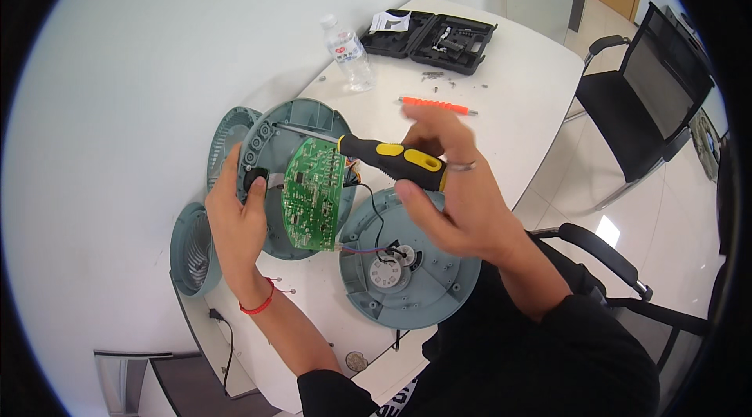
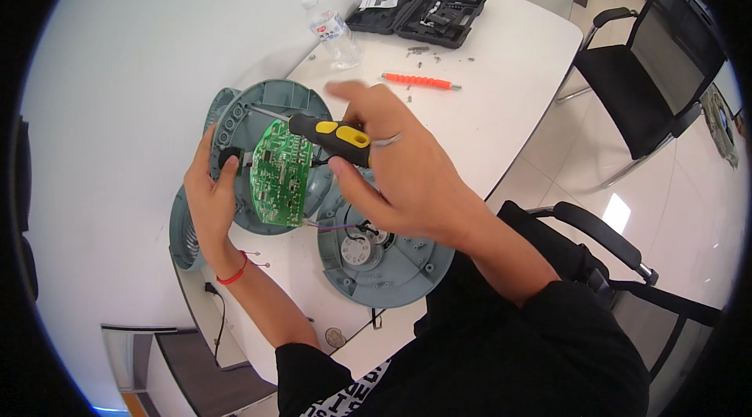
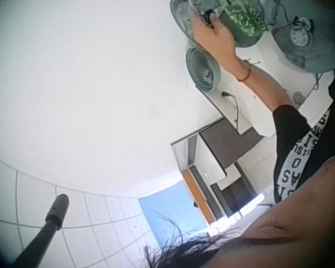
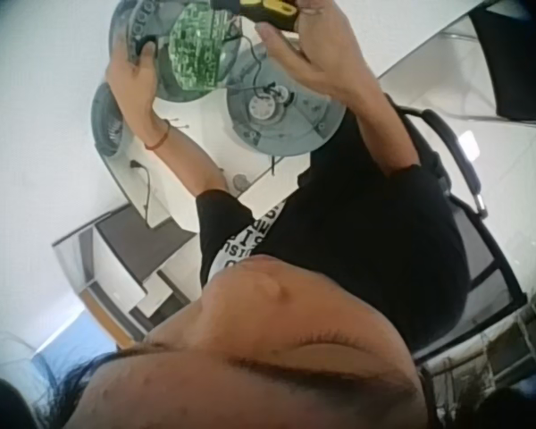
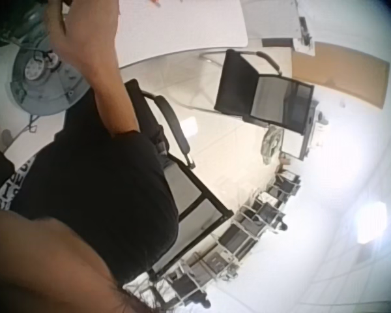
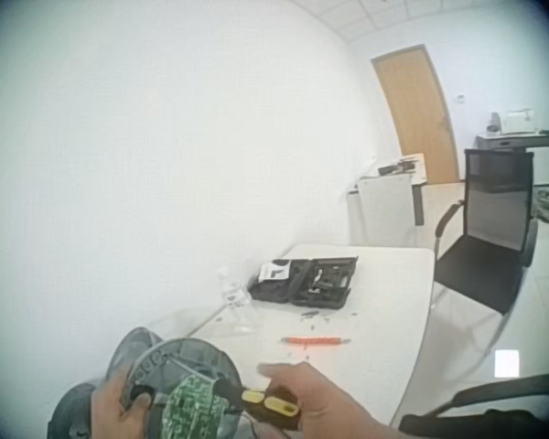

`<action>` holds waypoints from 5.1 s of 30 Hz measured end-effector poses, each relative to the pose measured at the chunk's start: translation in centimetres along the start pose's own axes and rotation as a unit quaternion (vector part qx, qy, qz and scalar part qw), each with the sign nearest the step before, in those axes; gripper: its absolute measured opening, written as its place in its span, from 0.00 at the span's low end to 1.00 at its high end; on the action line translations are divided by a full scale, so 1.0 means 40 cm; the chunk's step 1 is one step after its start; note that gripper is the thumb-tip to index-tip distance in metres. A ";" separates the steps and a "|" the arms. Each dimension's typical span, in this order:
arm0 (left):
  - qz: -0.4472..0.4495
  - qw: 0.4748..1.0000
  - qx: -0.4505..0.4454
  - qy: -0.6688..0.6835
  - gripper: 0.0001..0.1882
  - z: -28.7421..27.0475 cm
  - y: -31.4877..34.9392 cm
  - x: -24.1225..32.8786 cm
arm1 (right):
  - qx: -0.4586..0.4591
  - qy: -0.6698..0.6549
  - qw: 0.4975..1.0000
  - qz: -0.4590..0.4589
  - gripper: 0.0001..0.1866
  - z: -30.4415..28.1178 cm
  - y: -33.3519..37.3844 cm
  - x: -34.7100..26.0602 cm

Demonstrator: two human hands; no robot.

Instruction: The person uses a screwdriver to fasten screws into a teal plastic housing containing a green circuit board. They repeatedly pick up screws from the table, align them, and tighten them into the device while seated at a white desk.

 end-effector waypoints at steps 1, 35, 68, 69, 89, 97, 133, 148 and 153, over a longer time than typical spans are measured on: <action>-0.004 1.000 -0.001 -0.001 0.24 -0.001 0.001 0.001 | -0.008 0.033 0.999 -0.022 0.24 0.002 -0.002 -0.004; -0.035 0.999 0.020 -0.009 0.26 0.016 0.000 0.006 | 0.010 0.157 0.987 0.035 0.13 0.022 0.002 -0.023; -0.102 0.978 0.151 -0.098 0.12 0.079 0.269 0.137 | -0.028 -0.300 0.882 0.362 0.13 0.025 0.070 0.321; -0.105 0.978 0.167 -0.064 0.12 0.084 0.277 0.122 | -0.048 -0.281 0.892 0.351 0.13 0.052 0.039 0.340; -0.127 0.970 0.207 -0.031 0.17 0.135 0.297 0.082 | -0.105 -0.038 0.929 0.352 0.16 -0.098 0.107 0.411; -0.200 0.969 0.133 -0.053 0.28 0.106 0.412 0.152 | -0.080 0.315 0.939 0.109 0.17 -0.144 0.182 0.308; 0.449 0.653 -0.501 0.348 0.33 0.762 0.725 1.006 | 0.027 0.279 0.923 0.263 0.39 -0.425 0.892 0.146; 0.402 0.636 -0.559 0.348 0.35 0.831 0.766 0.979 | 0.148 0.394 0.842 0.339 0.37 -0.690 0.967 0.017; 0.327 0.642 -0.667 0.190 0.30 0.981 0.823 0.766 | 0.198 0.448 0.791 0.367 0.36 -0.766 0.998 -0.046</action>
Point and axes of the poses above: each hand's wrist, its own y-axis away from the middle knuckle, its own z-axis out of the palm, x = y × z, the point moved 5 cm from there along -y, towards the middle knuckle, and after that the axes turned 4 degrees about -x, right-handed, at the moved point
